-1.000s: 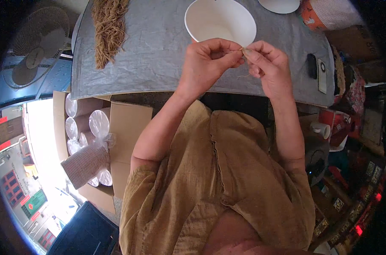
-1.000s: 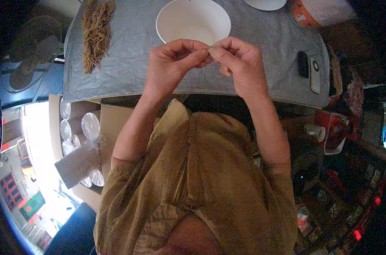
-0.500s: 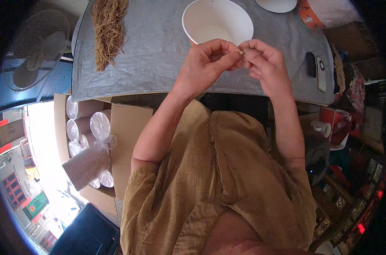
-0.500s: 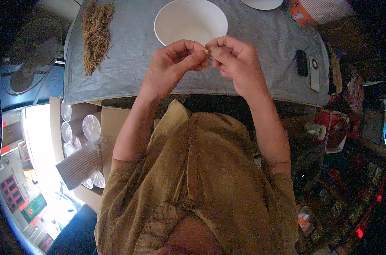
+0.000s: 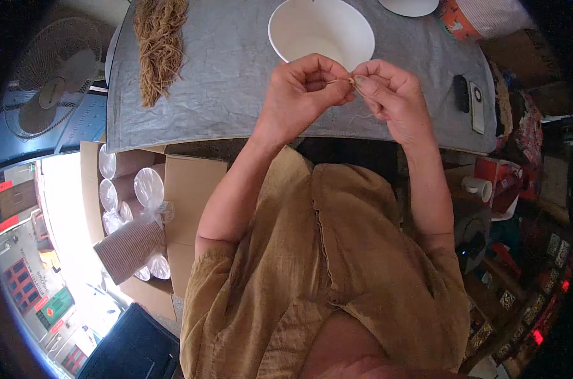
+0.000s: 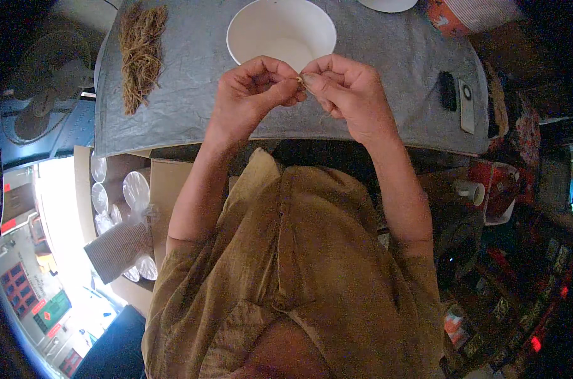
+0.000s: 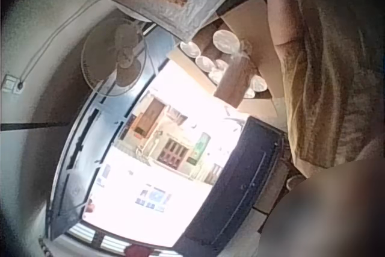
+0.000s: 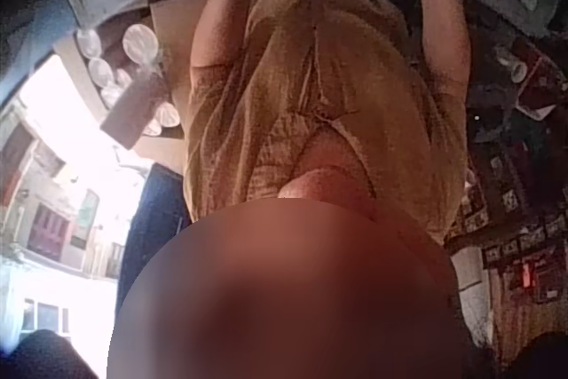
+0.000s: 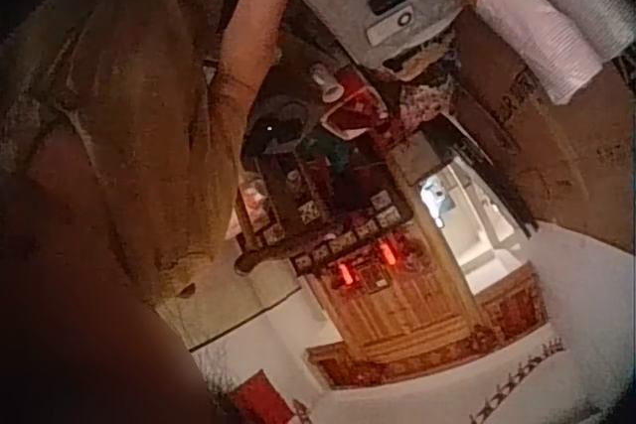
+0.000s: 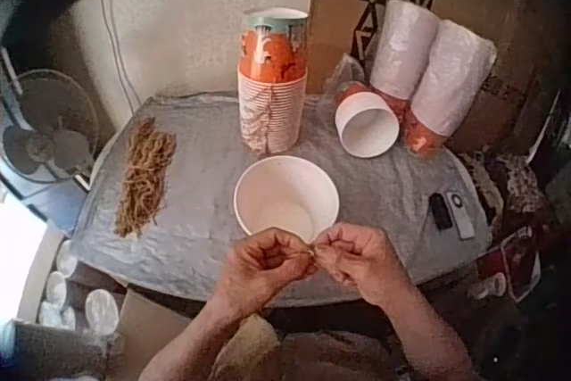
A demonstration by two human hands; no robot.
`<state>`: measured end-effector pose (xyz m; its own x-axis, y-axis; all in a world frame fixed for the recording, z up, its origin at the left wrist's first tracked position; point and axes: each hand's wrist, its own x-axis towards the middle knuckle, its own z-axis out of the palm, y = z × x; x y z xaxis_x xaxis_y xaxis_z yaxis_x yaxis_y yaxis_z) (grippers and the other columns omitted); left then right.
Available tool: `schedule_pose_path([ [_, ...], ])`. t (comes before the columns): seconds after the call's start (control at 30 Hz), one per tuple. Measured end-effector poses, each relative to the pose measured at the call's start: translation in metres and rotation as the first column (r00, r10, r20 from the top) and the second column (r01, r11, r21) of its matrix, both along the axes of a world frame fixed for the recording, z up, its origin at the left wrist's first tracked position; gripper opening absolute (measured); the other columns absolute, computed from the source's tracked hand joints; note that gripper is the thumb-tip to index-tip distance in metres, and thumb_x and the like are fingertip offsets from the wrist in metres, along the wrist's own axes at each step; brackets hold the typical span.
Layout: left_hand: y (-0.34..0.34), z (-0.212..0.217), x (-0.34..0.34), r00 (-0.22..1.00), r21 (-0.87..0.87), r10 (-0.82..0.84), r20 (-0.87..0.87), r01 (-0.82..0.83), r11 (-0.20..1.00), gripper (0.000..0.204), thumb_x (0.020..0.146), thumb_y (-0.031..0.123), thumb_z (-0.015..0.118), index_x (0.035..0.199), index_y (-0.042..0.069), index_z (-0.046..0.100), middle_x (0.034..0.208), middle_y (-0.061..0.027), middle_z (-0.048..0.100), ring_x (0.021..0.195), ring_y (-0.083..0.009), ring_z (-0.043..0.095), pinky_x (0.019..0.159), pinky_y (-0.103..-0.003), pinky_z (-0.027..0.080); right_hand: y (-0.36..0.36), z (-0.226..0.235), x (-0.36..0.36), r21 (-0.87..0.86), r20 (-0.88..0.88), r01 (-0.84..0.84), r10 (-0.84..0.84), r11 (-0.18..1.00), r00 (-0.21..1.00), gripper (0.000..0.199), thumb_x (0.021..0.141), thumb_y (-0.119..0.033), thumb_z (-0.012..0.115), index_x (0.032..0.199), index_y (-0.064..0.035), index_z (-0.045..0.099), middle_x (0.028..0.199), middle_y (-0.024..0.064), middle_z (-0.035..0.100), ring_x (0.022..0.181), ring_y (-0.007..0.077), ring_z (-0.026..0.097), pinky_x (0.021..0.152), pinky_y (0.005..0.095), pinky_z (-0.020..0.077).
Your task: The person is tying string loops and placing them onto stacks of paper bowls for packaging.
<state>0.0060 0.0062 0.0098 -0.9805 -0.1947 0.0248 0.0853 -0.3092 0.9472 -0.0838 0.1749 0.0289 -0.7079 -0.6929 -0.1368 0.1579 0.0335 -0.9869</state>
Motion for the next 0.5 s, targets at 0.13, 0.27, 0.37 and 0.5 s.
schedule_pose_path([
  [0.13,-0.0008,-0.0007,0.0006,1.0,0.019,-0.023,0.003,0.023,1.0,0.009,0.089,0.001,0.066,0.096,-0.004,0.062,0.087,-0.0095,0.07,0.081,-0.0148,0.07,0.074,-0.026,0.058,0.0021,-0.0008,-0.0013,-0.002,-0.039,-0.042,0.042,0.999,0.998,0.013,0.092,-0.015,0.066,0.099,-0.0031,0.065,0.071,-0.0035,0.058,0.055,0.002,0.043,0.046,0.0176,0.0299],
  [0.27,0.0002,-0.0024,0.002,1.0,0.016,-0.006,-0.004,0.006,1.0,0.01,0.089,0.001,0.066,0.096,-0.004,0.061,0.087,-0.0098,0.07,0.081,-0.0147,0.07,0.074,-0.026,0.059,-0.0002,0.0018,0.0024,0.038,-0.102,-0.021,0.025,0.999,0.994,0.013,0.092,-0.013,0.065,0.099,-0.0023,0.065,0.072,-0.0032,0.059,0.056,0.0022,0.045,0.047,0.018,0.0327],
  [0.37,0.0015,-0.001,0.0024,1.0,0.001,0.006,-0.003,-0.006,1.0,0.009,0.09,0.0,0.066,0.095,-0.004,0.061,0.087,-0.0094,0.069,0.081,-0.0142,0.069,0.075,-0.026,0.059,-0.0012,0.0027,0.0046,0.058,-0.255,-0.008,0.022,0.998,0.967,0.011,0.092,-0.011,0.064,0.097,-0.0013,0.064,0.071,-0.0032,0.059,0.058,0.0026,0.047,0.049,0.0186,0.036],
  [0.5,0.0014,-0.0018,0.004,1.0,-0.026,-0.009,-0.009,0.009,1.0,0.007,0.09,-0.001,0.065,0.094,-0.004,0.061,0.088,-0.0089,0.069,0.082,-0.0137,0.069,0.075,-0.025,0.059,-0.002,-0.0003,0.0045,0.092,-0.296,-0.017,0.044,0.996,0.954,0.009,0.092,-0.009,0.063,0.096,-0.0011,0.062,0.071,-0.0035,0.058,0.059,0.0028,0.048,0.051,0.0191,0.0373],
])
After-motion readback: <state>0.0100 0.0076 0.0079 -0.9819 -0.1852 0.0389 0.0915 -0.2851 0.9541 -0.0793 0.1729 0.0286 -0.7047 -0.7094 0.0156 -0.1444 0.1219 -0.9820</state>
